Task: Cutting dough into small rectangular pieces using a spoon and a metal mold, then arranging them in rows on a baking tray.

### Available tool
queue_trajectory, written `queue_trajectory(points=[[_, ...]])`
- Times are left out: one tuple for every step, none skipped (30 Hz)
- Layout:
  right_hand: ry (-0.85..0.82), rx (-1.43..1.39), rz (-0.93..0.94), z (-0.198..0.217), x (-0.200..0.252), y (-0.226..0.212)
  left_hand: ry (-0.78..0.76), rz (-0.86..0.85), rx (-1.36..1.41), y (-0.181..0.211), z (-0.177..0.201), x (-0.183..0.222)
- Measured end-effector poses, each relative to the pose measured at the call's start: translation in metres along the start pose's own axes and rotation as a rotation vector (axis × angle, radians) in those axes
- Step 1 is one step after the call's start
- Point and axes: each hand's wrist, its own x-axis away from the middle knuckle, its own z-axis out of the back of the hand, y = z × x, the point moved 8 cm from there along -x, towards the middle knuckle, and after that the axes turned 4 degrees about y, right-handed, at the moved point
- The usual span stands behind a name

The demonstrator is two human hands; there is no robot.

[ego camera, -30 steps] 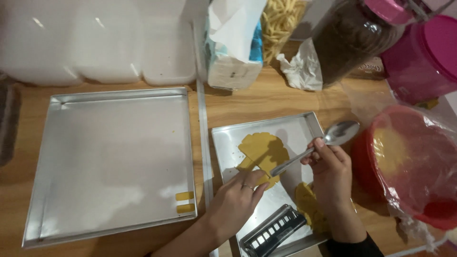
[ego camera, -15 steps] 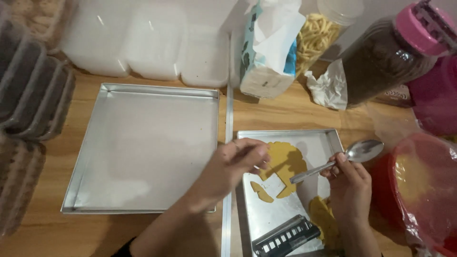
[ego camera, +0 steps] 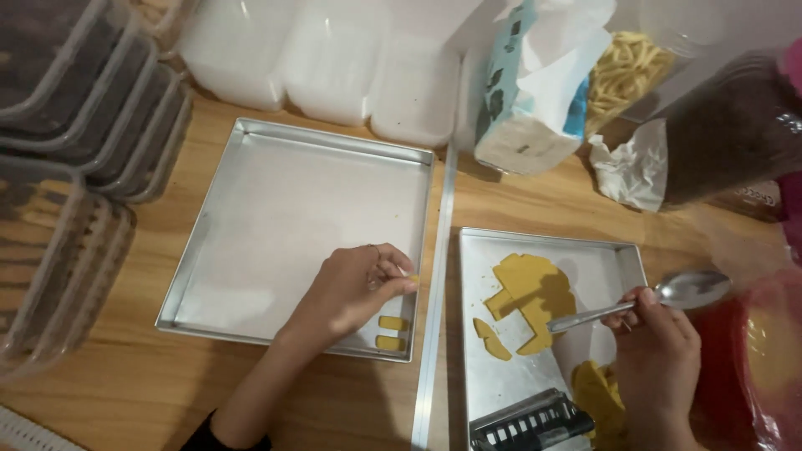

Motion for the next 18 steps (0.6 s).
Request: queue_trajectory(points=[[-0.004,0.002,-0.001,0.002,-0.001,0.002,0.003,0.002,0.002,0.002,0.003,0.001],[-0.009,-0.011,0.006,0.003,-0.003,0.004,-0.051,0.054,-0.054,0.0,0.001,0.003],[-0.014,-0.024,0.012,0.006,-0.004,0.005,-0.107,0.108,-0.109,-0.002,-0.002,0.006],[-0.017,-0.022,0.008,0.003,-0.002,0.003,-0.106,0.112,-0.107,-0.011,-0.004,0.003],[-0.021,-0.002,0.006,-0.001,0.001,0.001,-0.12,0.061,-0.178,-0.015,-0.008,0.0],[-0.025,0.018,0.004,-0.005,0.003,-0.001,-0.134,0.009,-0.248,-0.02,-0.011,-0.003],[-0.029,0.021,0.0,-0.005,0.003,0.0,-0.132,0.014,-0.245,-0.018,-0.01,-0.001],[-0.008,0.01,-0.008,-0.002,0.002,0.001,-0.168,0.038,-0.26,-0.017,-0.011,0.002],[0.014,-0.002,-0.015,-0.001,0.002,0.002,-0.203,0.061,-0.276,-0.016,-0.012,0.004],[0.01,0.0,-0.017,-0.002,0.002,0.002,-0.201,0.065,-0.273,-0.02,-0.013,0.002],[-0.001,0.0,-0.009,-0.003,0.003,0.001,-0.206,0.039,-0.272,-0.021,-0.015,0.001],[-0.013,0.0,-0.002,-0.005,0.004,0.0,-0.21,0.013,-0.272,-0.022,-0.018,0.0],[-0.015,0.002,-0.004,-0.001,0.003,0.002,-0.21,0.015,-0.27,-0.02,-0.017,0.001],[-0.033,0.015,0.007,0.001,0.002,0.003,-0.2,0.022,-0.278,-0.018,-0.015,0.002],[-0.053,0.027,0.017,0.002,0.002,0.004,-0.188,0.03,-0.286,-0.016,-0.013,0.004],[-0.056,0.028,0.015,0.003,0.0,0.006,-0.186,0.033,-0.284,-0.017,-0.013,0.004],[-0.034,0.017,0.027,0.006,-0.002,0.007,-0.184,0.033,-0.285,-0.016,-0.013,0.004],[-0.011,0.007,0.039,0.01,-0.003,0.008,-0.182,0.032,-0.287,-0.016,-0.013,0.004]])
